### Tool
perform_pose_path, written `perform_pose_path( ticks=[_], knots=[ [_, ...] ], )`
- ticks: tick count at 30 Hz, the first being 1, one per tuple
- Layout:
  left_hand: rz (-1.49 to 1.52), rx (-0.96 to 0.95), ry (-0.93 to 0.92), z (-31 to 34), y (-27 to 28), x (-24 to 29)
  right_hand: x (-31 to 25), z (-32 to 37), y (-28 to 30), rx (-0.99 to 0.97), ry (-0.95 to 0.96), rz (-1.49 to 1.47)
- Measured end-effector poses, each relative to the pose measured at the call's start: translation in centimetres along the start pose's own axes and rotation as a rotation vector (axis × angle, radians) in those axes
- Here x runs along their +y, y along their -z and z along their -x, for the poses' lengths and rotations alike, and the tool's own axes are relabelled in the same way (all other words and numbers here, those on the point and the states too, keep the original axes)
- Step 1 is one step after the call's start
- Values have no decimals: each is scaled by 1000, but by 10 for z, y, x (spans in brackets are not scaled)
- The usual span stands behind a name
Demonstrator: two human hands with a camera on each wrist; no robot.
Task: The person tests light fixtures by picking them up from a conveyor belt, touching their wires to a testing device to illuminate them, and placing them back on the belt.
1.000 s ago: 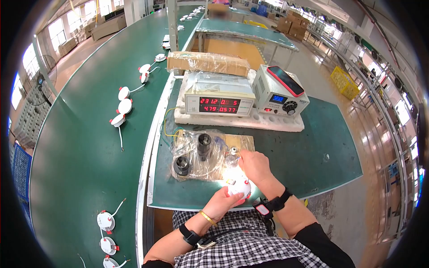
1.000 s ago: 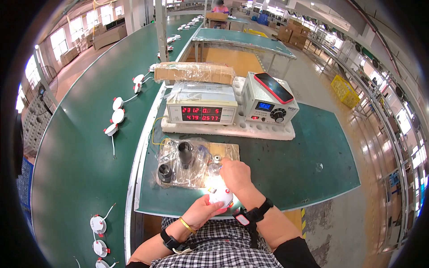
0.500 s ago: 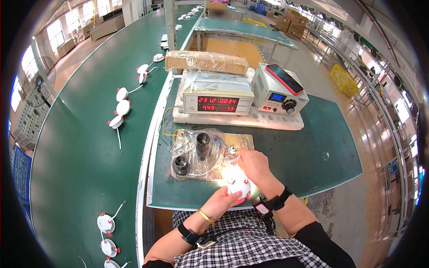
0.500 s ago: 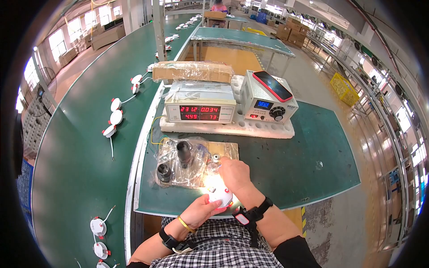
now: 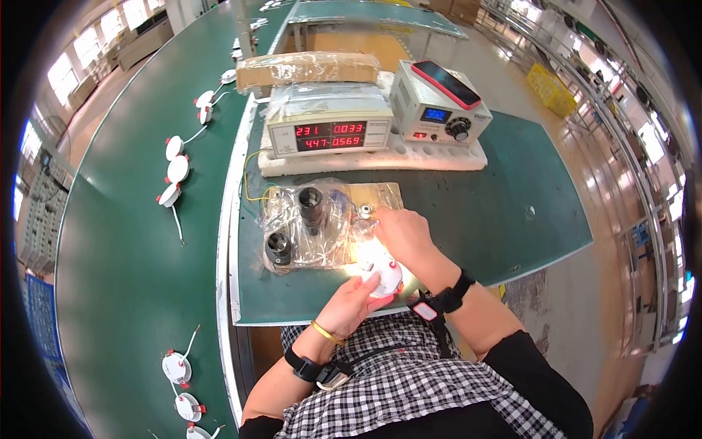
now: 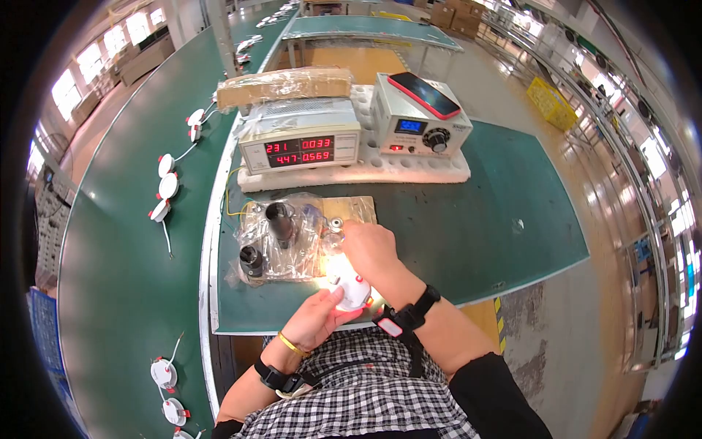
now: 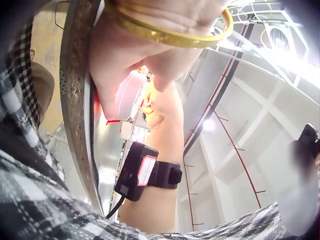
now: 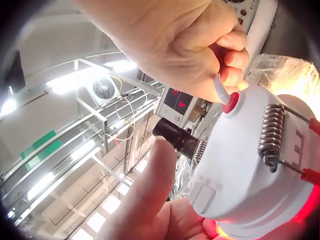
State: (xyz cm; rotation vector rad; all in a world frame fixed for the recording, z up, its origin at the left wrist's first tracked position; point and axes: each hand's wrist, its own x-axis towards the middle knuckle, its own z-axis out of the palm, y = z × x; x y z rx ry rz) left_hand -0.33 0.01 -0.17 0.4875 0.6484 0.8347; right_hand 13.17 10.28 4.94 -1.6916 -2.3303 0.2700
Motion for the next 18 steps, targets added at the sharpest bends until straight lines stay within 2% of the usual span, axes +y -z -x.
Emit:
perform_pose_path(
  ticks=[7, 10, 13, 14, 16, 17, 18],
  knots=[
    [113, 15, -11, 2, -6, 6, 1, 1, -2, -4, -19, 0],
    [-9, 34, -62, 9, -5, 3, -7, 7, 7, 43, -12, -66],
    [-78, 64, -114, 47, 1, 23, -22, 18, 19, 76, 107, -478],
    [-127, 125, -160, 67, 5, 38, -29, 24, 29, 11, 81, -628],
    [-267, 325, -304, 107, 40, 57, -33, 33, 34, -43, 122, -734],
    [-353, 412, -379, 130, 63, 66, -32, 37, 33, -55, 163, -748],
    [-503, 556, -368, 159, 85, 79, -29, 40, 32, -73, 190, -720]
  ],
)
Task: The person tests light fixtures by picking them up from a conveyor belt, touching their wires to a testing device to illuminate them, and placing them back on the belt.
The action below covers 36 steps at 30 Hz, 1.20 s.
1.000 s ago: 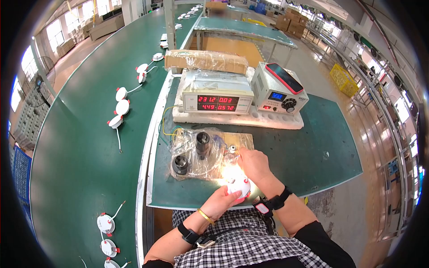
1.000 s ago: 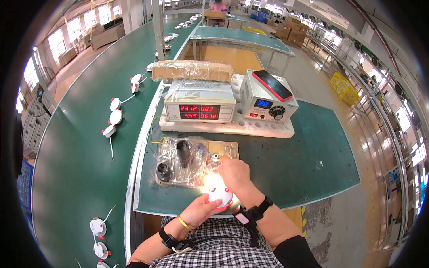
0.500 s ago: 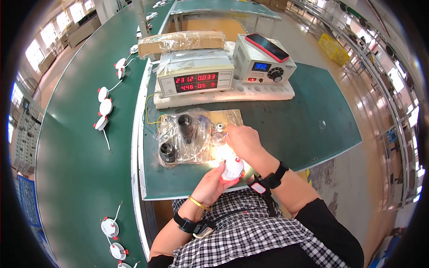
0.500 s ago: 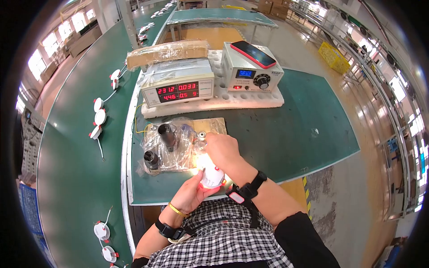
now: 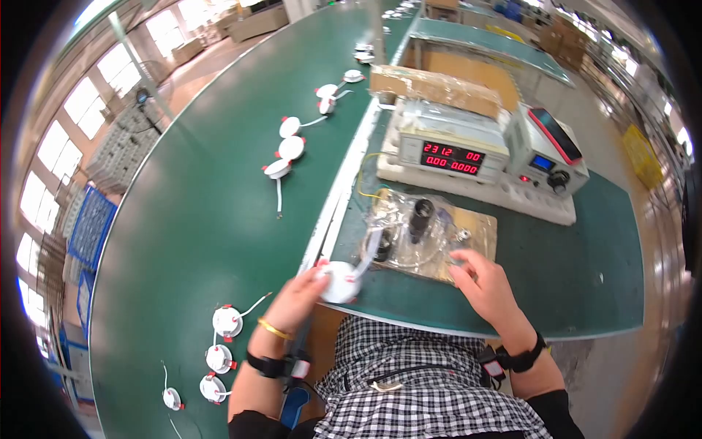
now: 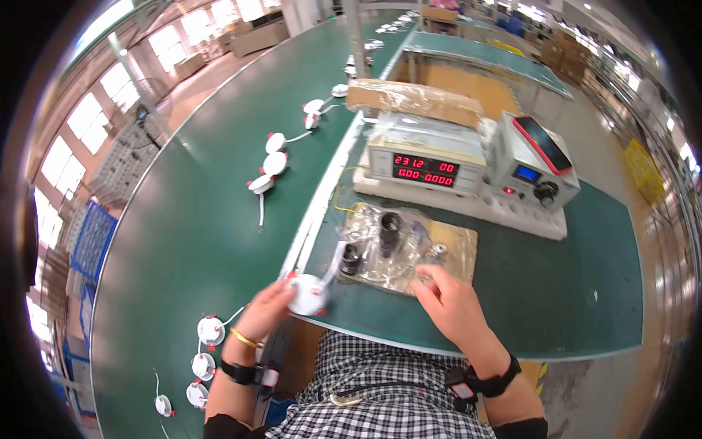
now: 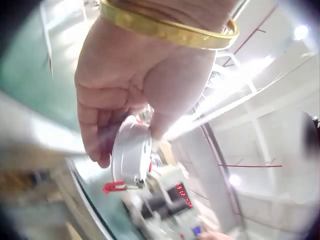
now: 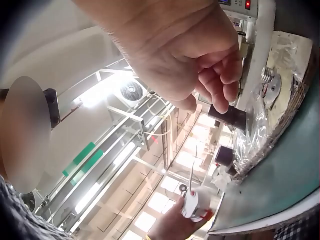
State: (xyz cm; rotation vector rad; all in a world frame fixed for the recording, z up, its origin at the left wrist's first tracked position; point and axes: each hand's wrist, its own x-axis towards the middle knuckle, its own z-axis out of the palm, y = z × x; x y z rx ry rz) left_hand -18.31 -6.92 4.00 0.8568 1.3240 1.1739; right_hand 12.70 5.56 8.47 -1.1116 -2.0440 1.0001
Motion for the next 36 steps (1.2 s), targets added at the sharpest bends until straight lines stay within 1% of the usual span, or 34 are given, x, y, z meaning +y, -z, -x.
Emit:
perform_pose_path(
  ticks=[1, 2, 3, 4, 6, 7, 9, 11, 13, 14, 16, 17, 19, 20, 21, 22, 23, 24, 25, 26, 28, 29, 30, 31, 32, 33, 34, 35, 36],
  knots=[
    [-170, 108, 2, 11, 35, 7, 1, 3, 1, -24, 15, 31],
    [-377, 193, 64, 23, 63, 18, 1, 5, 3, -34, 39, 24],
    [-581, 275, 133, 33, 83, 29, 1, 7, 4, -68, 17, 50],
    [-579, 294, 126, 37, 95, 35, 2, 9, 5, -100, -6, 77],
    [-1263, 552, 170, 40, 110, 42, 7, 11, 3, -88, 21, 71],
    [-1260, 565, 171, 33, 113, 43, 9, 13, 1, -70, 30, 68],
    [-1353, 699, -253, 2, 114, 44, 9, 14, 0, -66, 16, 46],
    [-1357, 678, -147, -39, 100, 54, 10, 14, 0, -79, -12, 74],
    [-1428, 661, -116, -69, 105, 48, 13, 16, -2, -72, 1, 85],
    [-1422, 667, -121, -89, 105, 45, 13, 17, -2, -104, -16, 99],
    [-1508, 665, 220, -129, 107, 36, 11, 19, -1, -156, -43, 127],
    [-1503, 664, 212, -140, 113, 29, 13, 20, -2, -150, -41, 134],
    [-1609, 598, 233, -143, 120, 29, 17, 22, -4, -196, -20, 123],
    [-1590, 654, 182, -140, 124, 27, 18, 22, -5, -209, -14, 141],
    [-1570, 709, 131, -128, 120, 37, 17, 21, -6, -208, -13, 145],
    [-1537, 847, -35, -121, 126, 38, 17, 20, -7, -212, 23, 136],
    [-1577, 897, -233, -111, 130, 46, 16, 20, -9, -216, 54, 126],
    [-1553, 930, -416, -96, 124, 63, 14, 18, -12, -214, 47, 129],
    [-1515, 905, -531, -80, 116, 80, 11, 13, -15, -232, 104, 103],
    [-1490, 886, -591, -63, 103, 99, 7, 6, -18, -248, 161, 77],
    [-1445, 780, -595, -31, 69, 132, -8, -10, -26, -261, 332, 13],
    [-1442, 762, -596, -15, 52, 145, -20, -18, -30, -253, 391, 28],
    [-1483, 601, -580, 1, 35, 155, -32, -26, -35, -245, 448, 44],
    [-1516, 440, -564, 13, 20, 162, -42, -33, -41, -186, 524, 30],
    [-1483, 349, -582, 21, 4, 164, -51, -38, -48, -126, 600, 19],
    [-1448, 257, -599, 26, -11, 164, -57, -42, -54, -122, 582, 26],
    [-1416, 181, -633, 28, -26, 162, -62, -43, -58, -157, 593, -26],
    [-1363, 93, -618, 29, -40, 163, -64, -42, -59, -192, 602, -75],
    [-1293, 13, -625, 28, -50, 162, -64, -39, -59, -185, 579, -60]
  ],
)
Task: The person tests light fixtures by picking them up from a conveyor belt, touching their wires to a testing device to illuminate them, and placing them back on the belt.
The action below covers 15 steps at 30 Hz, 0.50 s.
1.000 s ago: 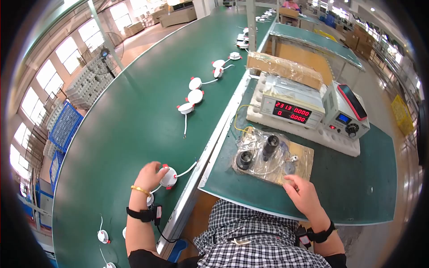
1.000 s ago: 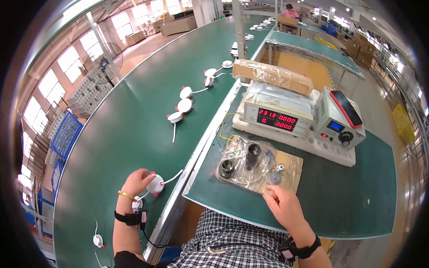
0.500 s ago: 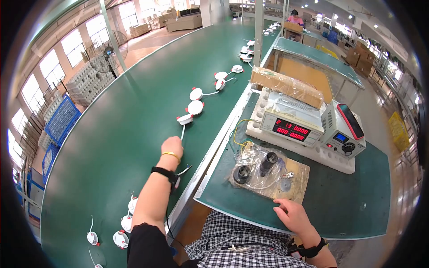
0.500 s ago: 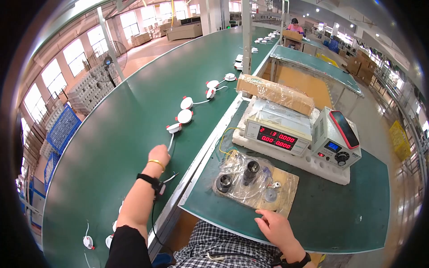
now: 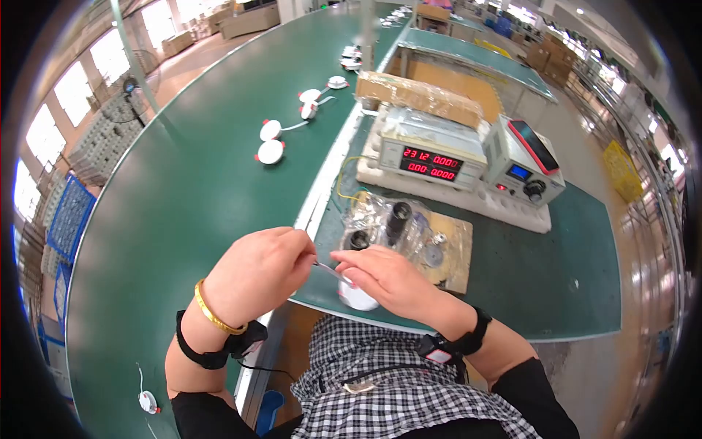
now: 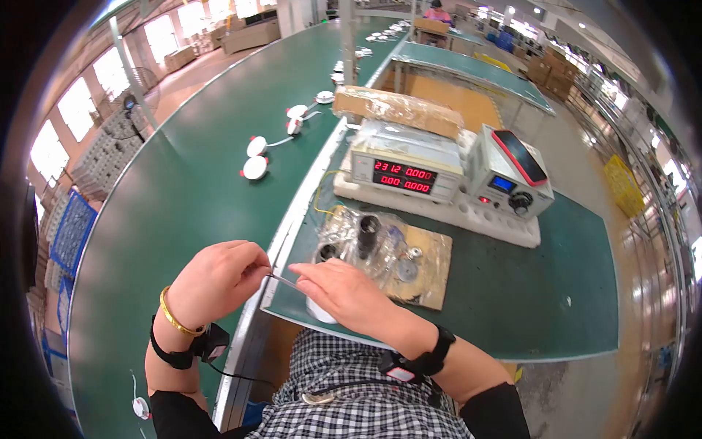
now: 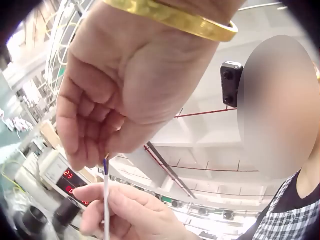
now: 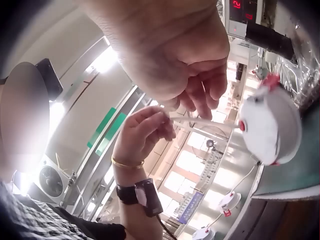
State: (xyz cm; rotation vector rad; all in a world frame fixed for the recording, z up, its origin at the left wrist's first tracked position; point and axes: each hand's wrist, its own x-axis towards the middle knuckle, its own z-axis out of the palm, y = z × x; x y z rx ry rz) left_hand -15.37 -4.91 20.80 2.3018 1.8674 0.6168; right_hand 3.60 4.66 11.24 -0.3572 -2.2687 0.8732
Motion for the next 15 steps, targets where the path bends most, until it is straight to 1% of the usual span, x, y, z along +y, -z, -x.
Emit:
perform_pose_path(
  ticks=[1, 2, 3, 4, 5, 6, 7, 9, 10, 11, 13, 14, 15],
  knots=[
    [88, -33, -40, -5, -6, 6, -1, 4, 1, -61, -47, -92],
    [112, -43, -55, -9, -13, 9, -2, 10, 3, -121, -95, -186],
    [195, -19, -40, -14, -21, 11, -7, 17, 9, -117, -120, -173],
    [276, 5, -22, -19, -29, 13, -15, 22, 17, -73, -306, -252],
    [295, -2, -33, -24, -39, 14, -20, 27, 22, -24, -488, -332],
    [439, 8, 35, -29, -51, 14, -18, 33, 23, 59, -445, -337],
    [578, 15, 107, -33, -62, 14, -19, 38, 27, 69, -457, -331],
    [611, -33, 111, -36, -82, 17, -19, 45, 32, 202, -505, -377],
    [734, 2, 141, -37, -96, 17, -16, 49, 31, 251, -474, -384],
    [858, 40, 172, -36, -106, 16, -16, 54, 32, 257, -481, -384],
    [830, 64, 147, -30, -121, 17, -14, 58, 38, 414, -510, -497],
    [990, 82, 225, -22, -134, 18, -11, 59, 39, 502, -481, -481],
    [1150, 97, 305, -12, -147, 19, -8, 59, 42, 509, -477, -476]
  ],
)
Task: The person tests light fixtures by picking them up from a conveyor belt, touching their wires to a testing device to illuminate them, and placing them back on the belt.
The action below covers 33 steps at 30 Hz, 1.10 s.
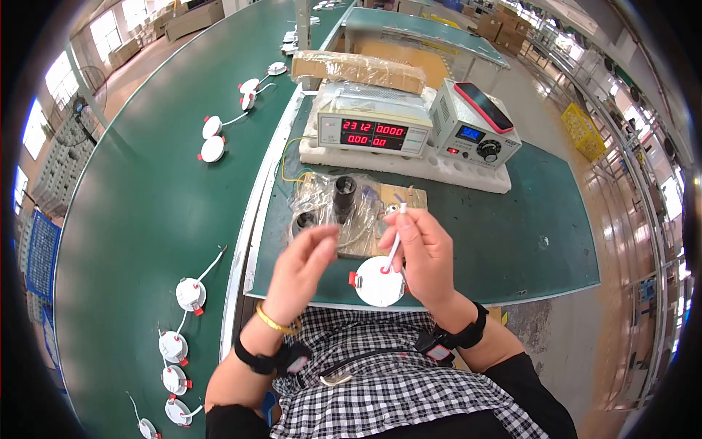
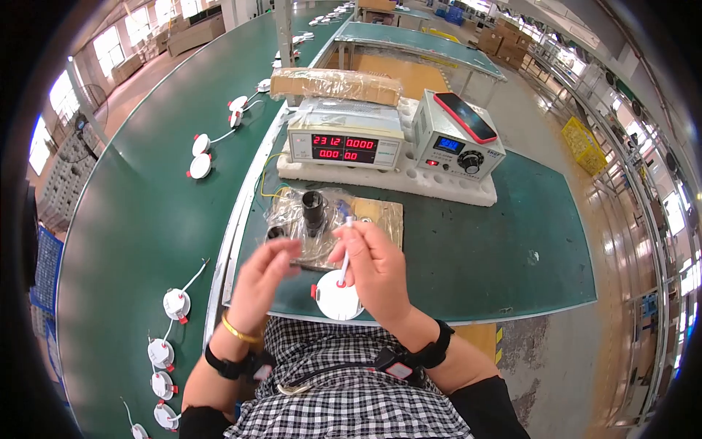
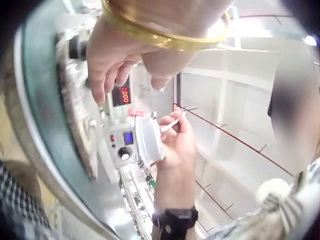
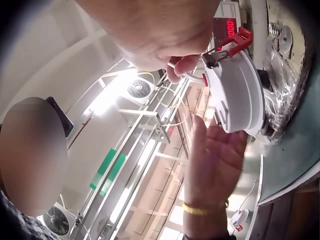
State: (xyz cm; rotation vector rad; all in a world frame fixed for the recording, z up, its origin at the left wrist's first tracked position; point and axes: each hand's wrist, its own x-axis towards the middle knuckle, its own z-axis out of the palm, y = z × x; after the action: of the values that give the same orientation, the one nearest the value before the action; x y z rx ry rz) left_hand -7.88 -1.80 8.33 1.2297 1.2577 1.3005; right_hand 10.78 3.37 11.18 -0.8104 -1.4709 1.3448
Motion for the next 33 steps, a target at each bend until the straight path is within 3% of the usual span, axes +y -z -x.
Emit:
perform_pose_path(
  ticks=[4, 6, 10, 16, 19, 25, 33],
  knots=[
    [461, -225, 324, 26, -26, -37, 6, -5, 10, 166, 103, -26],
    [511, -288, 375, 27, -45, -39, 10, -7, 12, 208, 115, 7],
    [474, -226, 280, 17, -71, -41, 10, -4, 18, 231, 60, 13],
    [316, -285, 325, 10, -77, -49, 17, -4, 43, 245, 40, 312],
    [347, -333, 350, 9, -82, -57, 33, -10, 55, 224, 57, 495],
    [457, -384, 429, 3, -85, -76, 60, -23, 64, 77, -163, 1007],
    [834, -377, 569, -1, -88, -73, 69, -47, 63, -99, -232, 1262]
  ],
)
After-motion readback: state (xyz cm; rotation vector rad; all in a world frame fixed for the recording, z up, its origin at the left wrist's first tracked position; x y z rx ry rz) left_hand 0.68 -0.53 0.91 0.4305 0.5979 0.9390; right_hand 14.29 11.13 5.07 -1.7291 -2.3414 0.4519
